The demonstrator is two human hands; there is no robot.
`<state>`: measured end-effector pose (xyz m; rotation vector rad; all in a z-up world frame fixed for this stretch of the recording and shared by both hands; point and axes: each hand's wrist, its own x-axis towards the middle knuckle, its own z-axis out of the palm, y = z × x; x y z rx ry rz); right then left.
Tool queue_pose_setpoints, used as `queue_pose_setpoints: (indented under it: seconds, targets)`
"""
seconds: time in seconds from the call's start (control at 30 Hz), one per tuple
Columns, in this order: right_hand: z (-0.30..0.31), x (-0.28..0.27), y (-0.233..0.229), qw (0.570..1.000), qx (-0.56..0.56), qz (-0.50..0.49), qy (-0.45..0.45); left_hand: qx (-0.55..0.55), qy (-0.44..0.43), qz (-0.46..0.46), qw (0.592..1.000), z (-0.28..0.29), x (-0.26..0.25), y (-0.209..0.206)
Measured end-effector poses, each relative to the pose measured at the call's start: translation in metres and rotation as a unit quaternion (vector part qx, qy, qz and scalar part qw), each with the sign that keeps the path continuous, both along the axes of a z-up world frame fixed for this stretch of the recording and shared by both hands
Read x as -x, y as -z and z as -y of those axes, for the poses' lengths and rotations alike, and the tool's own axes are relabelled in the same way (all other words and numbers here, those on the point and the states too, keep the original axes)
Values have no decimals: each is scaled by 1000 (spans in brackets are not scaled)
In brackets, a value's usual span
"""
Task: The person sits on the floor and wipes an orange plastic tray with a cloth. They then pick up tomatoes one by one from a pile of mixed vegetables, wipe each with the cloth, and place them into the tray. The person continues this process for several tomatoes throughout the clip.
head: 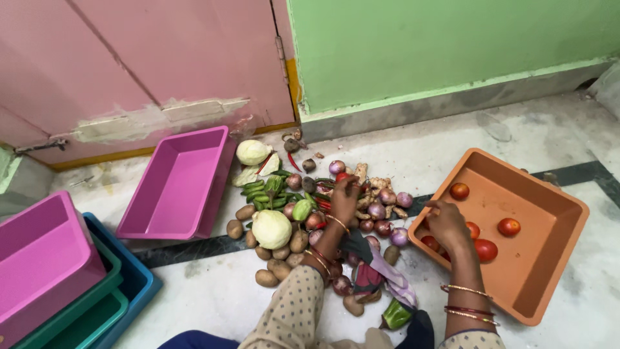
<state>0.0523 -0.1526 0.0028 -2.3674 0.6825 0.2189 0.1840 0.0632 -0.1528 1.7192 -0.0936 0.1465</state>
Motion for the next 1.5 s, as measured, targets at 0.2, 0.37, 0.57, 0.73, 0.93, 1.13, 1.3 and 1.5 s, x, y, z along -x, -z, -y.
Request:
queue_pose_setpoints:
  seconds: [0.2, 0.37, 0.57, 0.73, 0.93, 1.13, 1.3, 1.5]
  targets:
    - [-10, -4, -15, 992, -88, 89, -20, -302, -5, 48, 952, -21, -49, 17]
    - [-26, -2, -31, 988, -111, 102, -29, -430, 34, 75, 899, -10, -56, 18]
    - [-45, 1, -42, 980, -118, 41, -158, -483, -7, 35, 875, -8, -54, 21]
    - [-59, 4, -40, 963, -156, -6, -220, -438, -3, 40, 898, -25, -39, -7]
    - [-79, 5, -4, 950, -41, -48, -304, -269, -51, 125, 954, -43, 14, -34]
    - [-91, 7, 30, 926, 21, -108, -361, -132, -17, 65, 989, -72, 86, -61]
    - [-95, 6, 52, 918, 35, -132, -372, -16, 70, -48, 996, -102, 149, -66]
    - [-114, 15, 45, 925, 42, -116, -359, 131, 39, -166, 977, -113, 194, -43]
